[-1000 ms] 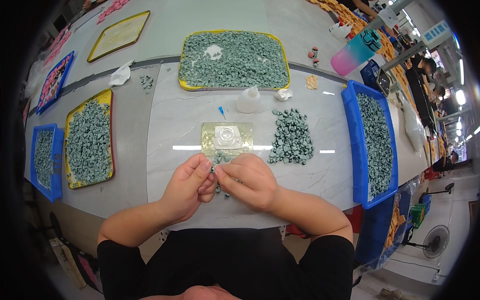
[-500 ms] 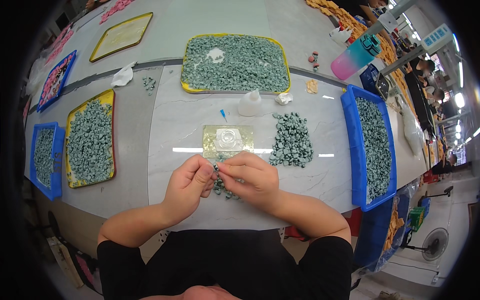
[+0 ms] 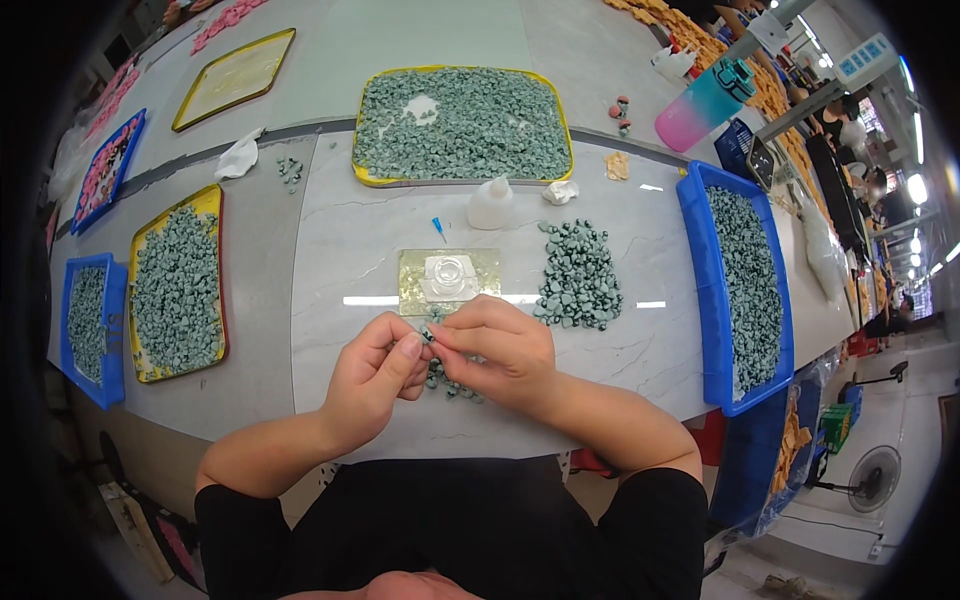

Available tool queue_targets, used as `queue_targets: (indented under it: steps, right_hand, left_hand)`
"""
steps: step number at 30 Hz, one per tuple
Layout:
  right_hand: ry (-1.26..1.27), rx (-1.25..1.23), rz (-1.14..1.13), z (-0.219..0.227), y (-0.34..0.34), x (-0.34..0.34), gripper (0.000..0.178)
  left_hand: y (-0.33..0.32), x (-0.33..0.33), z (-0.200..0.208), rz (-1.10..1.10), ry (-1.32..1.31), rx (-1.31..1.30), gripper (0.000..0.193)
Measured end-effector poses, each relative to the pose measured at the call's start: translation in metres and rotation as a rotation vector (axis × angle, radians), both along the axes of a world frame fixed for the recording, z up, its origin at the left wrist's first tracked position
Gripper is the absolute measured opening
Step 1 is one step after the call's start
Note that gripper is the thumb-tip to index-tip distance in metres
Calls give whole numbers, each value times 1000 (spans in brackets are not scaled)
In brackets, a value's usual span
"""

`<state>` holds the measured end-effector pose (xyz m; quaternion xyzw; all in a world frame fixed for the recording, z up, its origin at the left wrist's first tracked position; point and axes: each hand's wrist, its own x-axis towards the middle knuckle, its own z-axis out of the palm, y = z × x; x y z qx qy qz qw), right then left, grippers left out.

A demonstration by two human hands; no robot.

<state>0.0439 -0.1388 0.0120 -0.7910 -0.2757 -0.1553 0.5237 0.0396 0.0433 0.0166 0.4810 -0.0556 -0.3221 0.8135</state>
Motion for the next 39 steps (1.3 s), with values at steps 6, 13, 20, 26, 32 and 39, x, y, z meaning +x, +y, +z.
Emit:
queue_targets:
  steps: [6,13,20,26,32,39]
  right_hand:
    - [-83,-10,4,0,2,1,23]
    - [219,-167,106,20,-21,17,17]
    - [97,-542,-502,-2,-78,48,15]
    - [33,-863,-505,-14,-79,59,15]
    - [91,-905,-510,-19,-77,62,15]
    - [296,-366,-370,19,-41,28,18]
  left_hand:
    - [0,-1,0,8,-73,81,14]
    - [0,0,2,-7,-97,312,17]
    - [-5,2,10,-187,-221,580,14]
    - [-7,1,6,-74,50,245,16]
    - [-9,3,3,18,90,150,16]
    - [-7,8,2,28,84,239,21]
